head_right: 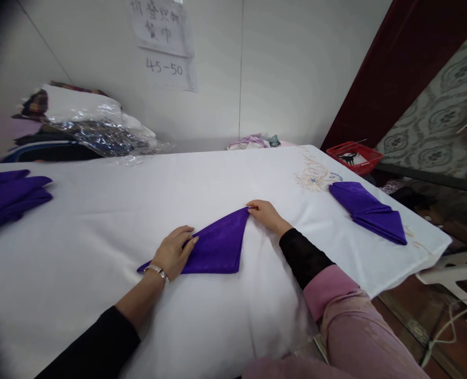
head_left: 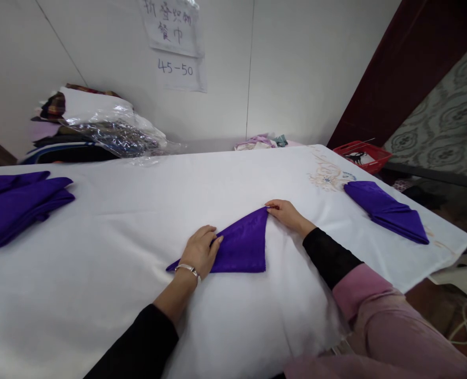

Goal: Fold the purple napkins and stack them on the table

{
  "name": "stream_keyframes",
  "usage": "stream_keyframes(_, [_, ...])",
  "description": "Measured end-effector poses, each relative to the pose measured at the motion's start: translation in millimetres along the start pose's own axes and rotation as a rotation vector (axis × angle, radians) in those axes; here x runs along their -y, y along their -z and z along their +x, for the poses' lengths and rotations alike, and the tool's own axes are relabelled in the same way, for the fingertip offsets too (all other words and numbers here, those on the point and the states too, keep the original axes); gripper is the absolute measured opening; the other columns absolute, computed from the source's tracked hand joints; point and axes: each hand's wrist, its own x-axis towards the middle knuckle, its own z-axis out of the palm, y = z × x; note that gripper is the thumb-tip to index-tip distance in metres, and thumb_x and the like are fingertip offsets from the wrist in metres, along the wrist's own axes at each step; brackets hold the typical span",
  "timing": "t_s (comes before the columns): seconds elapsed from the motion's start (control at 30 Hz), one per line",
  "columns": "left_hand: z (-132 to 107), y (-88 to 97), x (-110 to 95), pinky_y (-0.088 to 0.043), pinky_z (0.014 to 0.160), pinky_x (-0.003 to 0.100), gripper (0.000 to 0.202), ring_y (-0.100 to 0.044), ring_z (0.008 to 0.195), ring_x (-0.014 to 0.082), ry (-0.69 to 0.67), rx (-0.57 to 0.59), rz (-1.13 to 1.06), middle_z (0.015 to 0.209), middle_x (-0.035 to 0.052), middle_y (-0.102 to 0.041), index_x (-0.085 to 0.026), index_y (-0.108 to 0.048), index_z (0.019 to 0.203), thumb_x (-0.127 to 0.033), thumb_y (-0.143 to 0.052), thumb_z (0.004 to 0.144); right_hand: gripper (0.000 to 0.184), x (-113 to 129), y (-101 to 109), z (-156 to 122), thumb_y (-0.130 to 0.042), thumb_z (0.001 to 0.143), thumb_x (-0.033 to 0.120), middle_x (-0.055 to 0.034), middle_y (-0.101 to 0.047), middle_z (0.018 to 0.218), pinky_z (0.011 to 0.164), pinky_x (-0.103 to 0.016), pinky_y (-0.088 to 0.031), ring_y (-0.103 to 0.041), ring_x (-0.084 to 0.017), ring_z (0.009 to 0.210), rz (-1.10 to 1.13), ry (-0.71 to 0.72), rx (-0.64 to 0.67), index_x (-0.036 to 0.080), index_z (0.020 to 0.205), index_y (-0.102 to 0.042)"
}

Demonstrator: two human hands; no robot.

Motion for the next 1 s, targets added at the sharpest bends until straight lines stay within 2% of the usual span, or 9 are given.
stream_keyframes(0.17, [-0.6,-1.8,2.3,-0.048,0.095,0.042,0.03,-0.057,0.104,0.0214,0.008,0.024,0.006,0.104,0.0074,-0.064,-0.02,-0.058,0.073,-0.033,-0.038,0.091,0.013,1.1,0.2,-0.8,-0.056,0.075,0.029,0.0001,-0.064,0.07,0.064,-0.026,-0.042,-0.056,-0.015,0.066,0.079,0.009,-0.049,0.018,0.075,-0.064])
stream_keyframes(0.4, [-2.4,-4.8,3.1,-0.046,0.097,0.043,0.029,-0.056,0.108,0.0214,0.042,0.022,0.005,0.105,0.0063,-0.064,-0.021,-0.057,0.074,-0.032,-0.036,0.091,0.014,-0.3,5.8,-0.8,-0.058,0.072,0.031,0.0017,-0.058,0.065,0.058,-0.024,-0.039,-0.05,-0.012,0.06,0.259,-0.023,-0.033,0.017,0.072,-0.061])
stream_keyframes(0.53, [-2.4,-4.2,3.0,-0.045,0.098,0.043,0.028,-0.055,0.108,0.0217,0.042,0.046,0.007,0.106,0.0072,-0.064,-0.02,-0.057,0.074,-0.031,-0.036,0.091,0.015,0.2,8.0,-2.0,-0.057,0.072,0.032,0.0029,-0.055,0.062,0.057,-0.023,-0.038,-0.047,-0.011,0.057,0.288,-0.033,-0.051,0.017,0.071,-0.06])
stream_keyframes(0.7, [-2.1,-3.7,2.5,-0.046,0.097,0.043,0.028,-0.056,0.107,0.0217,0.039,0.035,0.011,0.105,0.0073,-0.064,-0.02,-0.057,0.074,-0.029,-0.037,0.091,0.017,8.0,18.2,-6.9,-0.059,0.07,0.034,0.001,-0.058,0.07,0.06,-0.024,-0.039,-0.05,-0.012,0.063,0.267,0.02,0.135,0.017,0.073,-0.061])
stream_keyframes(0.83, [-1.9,-4.0,2.8,-0.047,0.096,0.044,0.029,-0.057,0.106,0.0226,0.039,0.038,0.013,0.106,0.0075,-0.064,-0.02,-0.058,0.074,-0.031,-0.037,0.09,0.017,10.1,22.3,-8.8,-0.059,0.07,0.033,0.0015,-0.056,0.067,0.059,-0.025,-0.038,-0.048,-0.011,0.06,0.252,-0.008,0.303,0.017,0.074,-0.062])
stream_keyframes(0.9, [-1.9,-4.4,3.2,-0.047,0.095,0.045,0.029,-0.057,0.106,0.023,0.04,0.031,0.01,0.105,0.0076,-0.064,-0.02,-0.058,0.074,-0.031,-0.037,0.09,0.016,8.7,17.9,-7.0,-0.057,0.072,0.033,0.002,-0.055,0.065,0.06,-0.025,-0.039,-0.048,-0.012,0.06,0.241,-0.022,0.274,0.017,0.075,-0.062])
stream_keyframes(1.0, [-2.0,-4.6,3.6,-0.048,0.095,0.045,0.028,-0.057,0.106,0.0232,0.043,0.027,0.005,0.105,0.0075,-0.064,-0.02,-0.058,0.074,-0.031,-0.037,0.09,0.014,6.5,7.7,-2.5,-0.055,0.074,0.03,-0.0006,-0.059,0.075,0.069,-0.027,-0.042,-0.053,-0.014,0.071,0.168,0.078,0.088,0.018,0.073,-0.062])
